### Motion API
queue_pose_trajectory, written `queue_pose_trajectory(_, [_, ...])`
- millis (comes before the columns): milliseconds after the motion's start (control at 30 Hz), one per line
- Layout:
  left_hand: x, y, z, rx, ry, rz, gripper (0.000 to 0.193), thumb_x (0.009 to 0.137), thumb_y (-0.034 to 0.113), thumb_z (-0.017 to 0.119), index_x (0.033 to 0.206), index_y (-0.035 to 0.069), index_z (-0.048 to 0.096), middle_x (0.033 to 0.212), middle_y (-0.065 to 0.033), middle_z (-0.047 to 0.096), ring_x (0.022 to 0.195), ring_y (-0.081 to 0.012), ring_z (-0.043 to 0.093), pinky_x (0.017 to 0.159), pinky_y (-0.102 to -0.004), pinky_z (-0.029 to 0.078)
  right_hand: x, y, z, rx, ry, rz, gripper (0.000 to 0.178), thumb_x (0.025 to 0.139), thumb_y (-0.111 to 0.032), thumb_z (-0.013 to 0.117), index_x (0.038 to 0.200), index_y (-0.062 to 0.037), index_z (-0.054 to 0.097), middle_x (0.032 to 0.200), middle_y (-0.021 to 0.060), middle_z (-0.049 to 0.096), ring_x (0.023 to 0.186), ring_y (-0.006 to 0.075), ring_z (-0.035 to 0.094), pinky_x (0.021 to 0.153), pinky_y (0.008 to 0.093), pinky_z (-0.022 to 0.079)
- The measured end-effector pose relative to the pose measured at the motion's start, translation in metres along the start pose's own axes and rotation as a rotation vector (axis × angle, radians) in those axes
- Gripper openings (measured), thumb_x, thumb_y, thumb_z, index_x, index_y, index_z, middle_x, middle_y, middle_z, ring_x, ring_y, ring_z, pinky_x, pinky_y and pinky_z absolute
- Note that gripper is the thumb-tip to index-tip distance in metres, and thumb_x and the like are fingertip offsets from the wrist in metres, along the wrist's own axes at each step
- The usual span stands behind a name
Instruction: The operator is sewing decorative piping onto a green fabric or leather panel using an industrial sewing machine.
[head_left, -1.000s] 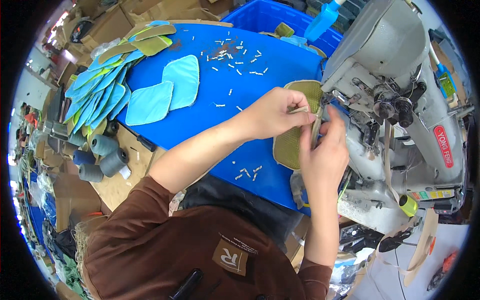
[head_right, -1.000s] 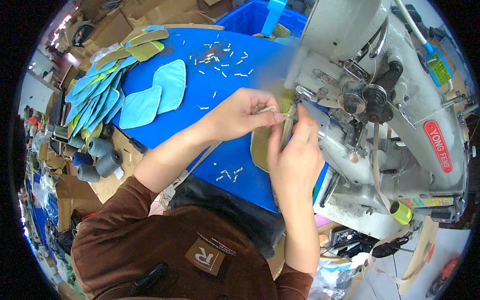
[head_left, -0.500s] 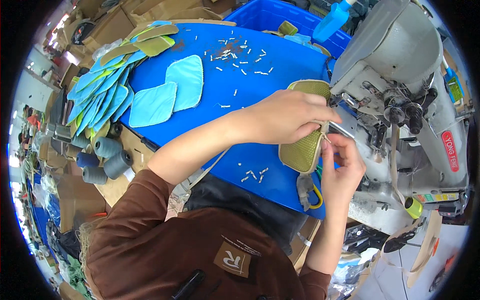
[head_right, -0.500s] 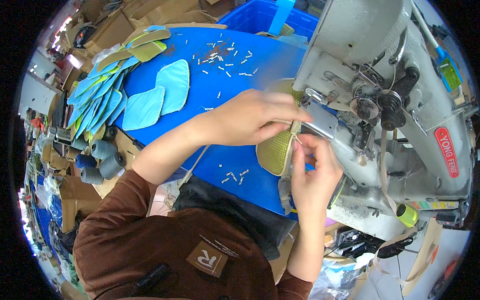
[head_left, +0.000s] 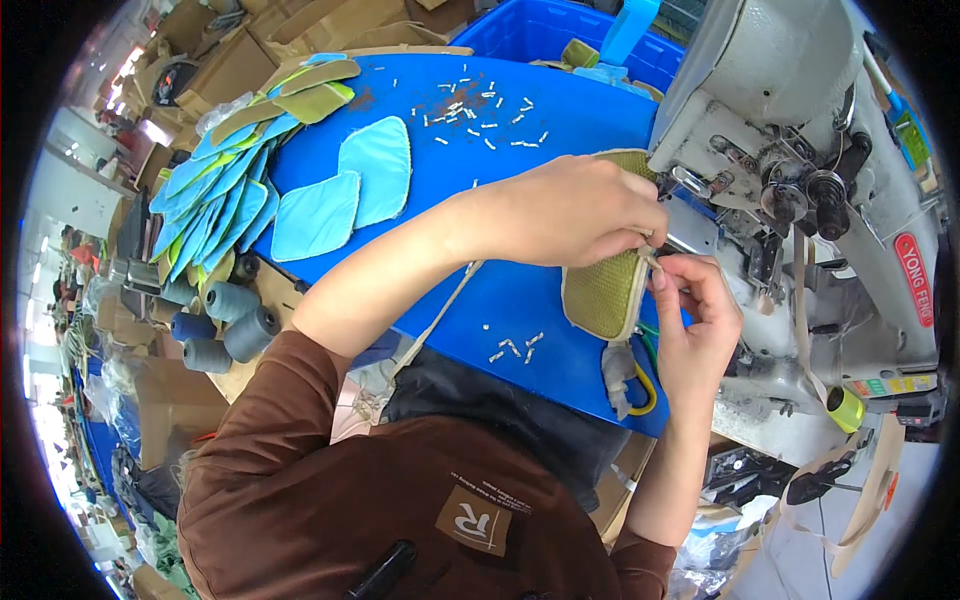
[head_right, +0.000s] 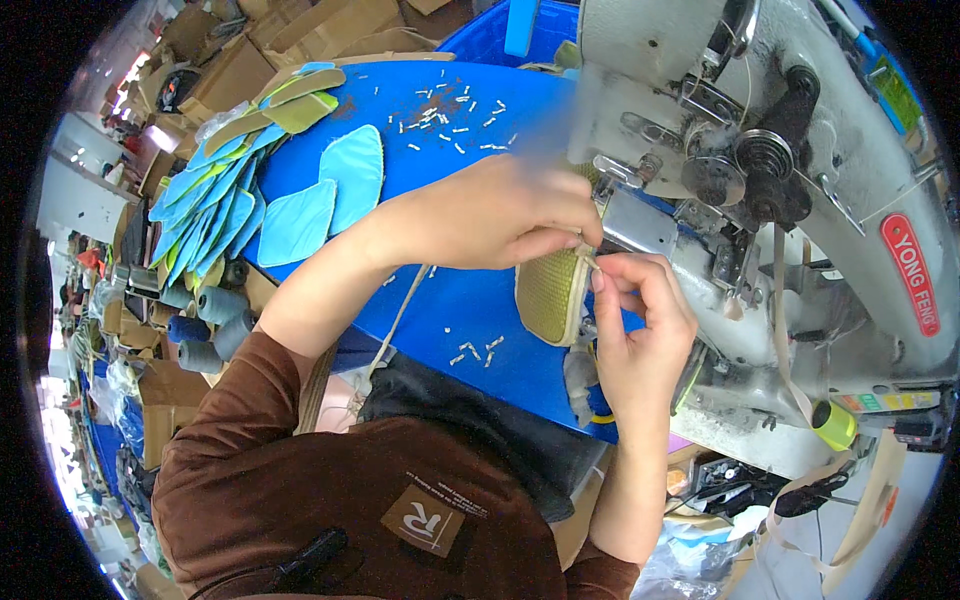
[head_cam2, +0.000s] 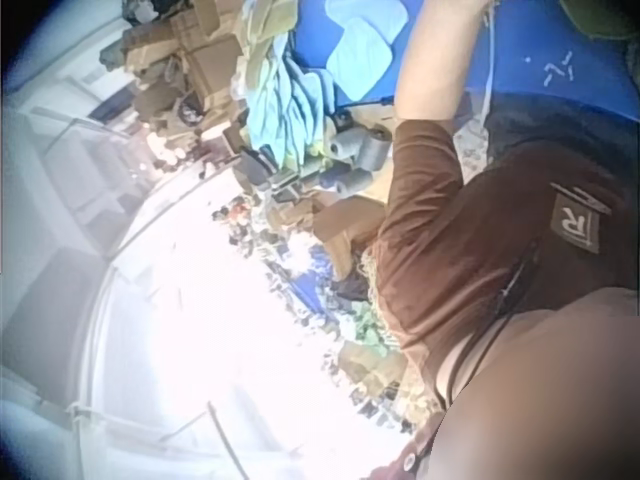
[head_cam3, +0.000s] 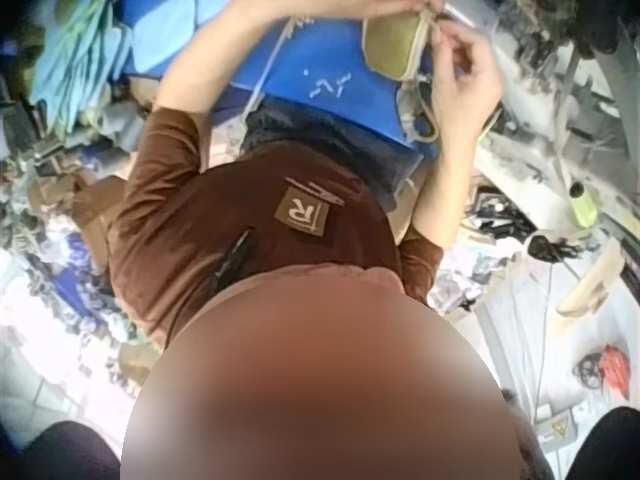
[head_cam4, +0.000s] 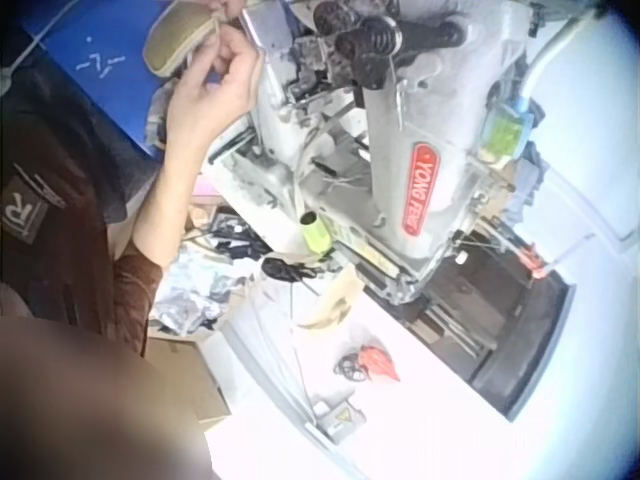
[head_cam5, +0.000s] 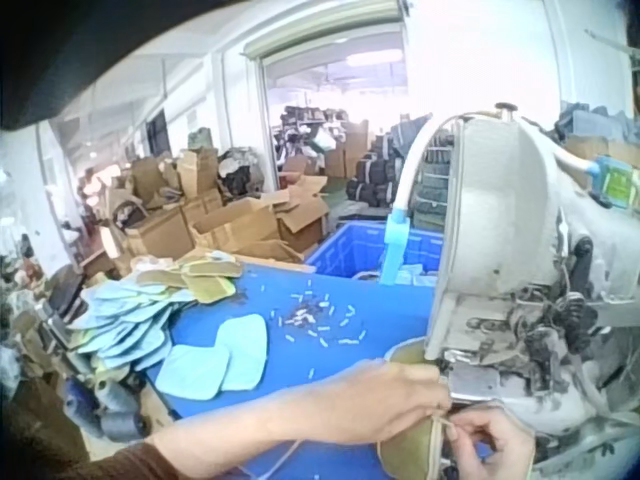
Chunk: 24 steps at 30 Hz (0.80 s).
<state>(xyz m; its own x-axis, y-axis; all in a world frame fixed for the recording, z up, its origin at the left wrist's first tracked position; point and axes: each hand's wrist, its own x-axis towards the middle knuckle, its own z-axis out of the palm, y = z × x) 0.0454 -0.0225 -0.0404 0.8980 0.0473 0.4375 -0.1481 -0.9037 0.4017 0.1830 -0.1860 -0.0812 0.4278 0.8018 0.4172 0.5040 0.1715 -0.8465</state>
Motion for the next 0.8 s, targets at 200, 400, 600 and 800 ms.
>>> queue_pose_trajectory(200, [0.0, -0.004, 0.003, -0.139, 0.057, -0.024, 0.012, 0.086, 0.011, 0.069, 0.095, 0.005, 0.063, 0.087, -0.0101, 0.063, 0.078, -0.0317, 0.062, 0.068, -0.0392, 0.049, 0.002, -0.002, 0.002, 0.05, 0.008, 0.018, 0.011, 0.087, 0.008, 0.067, 0.096, 0.0032, 0.063, 0.094, 0.0081, 0.063, 0.082, 0.0132, 0.065, 0.07, 0.0244, 0.056])
queue_pose_trajectory(400, [-0.006, 0.008, 0.022, -0.14, 0.274, -0.193, 0.01, 0.088, 0.01, 0.069, 0.093, 0.004, 0.064, 0.081, -0.0118, 0.064, 0.072, -0.0288, 0.062, 0.063, -0.0355, 0.047, 0.002, -0.003, 0.006, 0.067, -0.002, 0.026, 0.011, 0.089, 0.006, 0.067, 0.098, 0.0026, 0.064, 0.097, 0.0076, 0.064, 0.084, 0.0118, 0.065, 0.072, 0.0236, 0.055])
queue_pose_trajectory(600, [-0.005, 0.02, 0.044, -0.119, 0.502, -0.372, 0.014, 0.084, 0.015, 0.072, 0.085, 0.002, 0.066, 0.071, -0.0136, 0.063, 0.062, -0.0245, 0.061, 0.058, -0.0333, 0.047, 0.0, -0.008, 0.01, 0.223, 0.037, 0.23, 0.011, 0.094, -0.002, 0.066, 0.104, 0.002, 0.067, 0.094, 0.0028, 0.069, 0.085, 0.0069, 0.063, 0.074, 0.0217, 0.052])
queue_pose_trajectory(800, [-0.006, 0.021, 0.058, -0.341, 0.649, -0.483, 0.017, 0.083, 0.005, 0.073, 0.094, 0.003, 0.062, 0.075, -0.0076, 0.065, 0.068, -0.0134, 0.064, 0.06, -0.0277, 0.049, 0.006, -0.012, 0.013, 0.205, 0.047, 0.298, 0.011, 0.095, -0.005, 0.066, 0.104, 0.0014, 0.069, 0.087, 0.0004, 0.069, 0.076, 0.0046, 0.061, 0.068, 0.0204, 0.051])
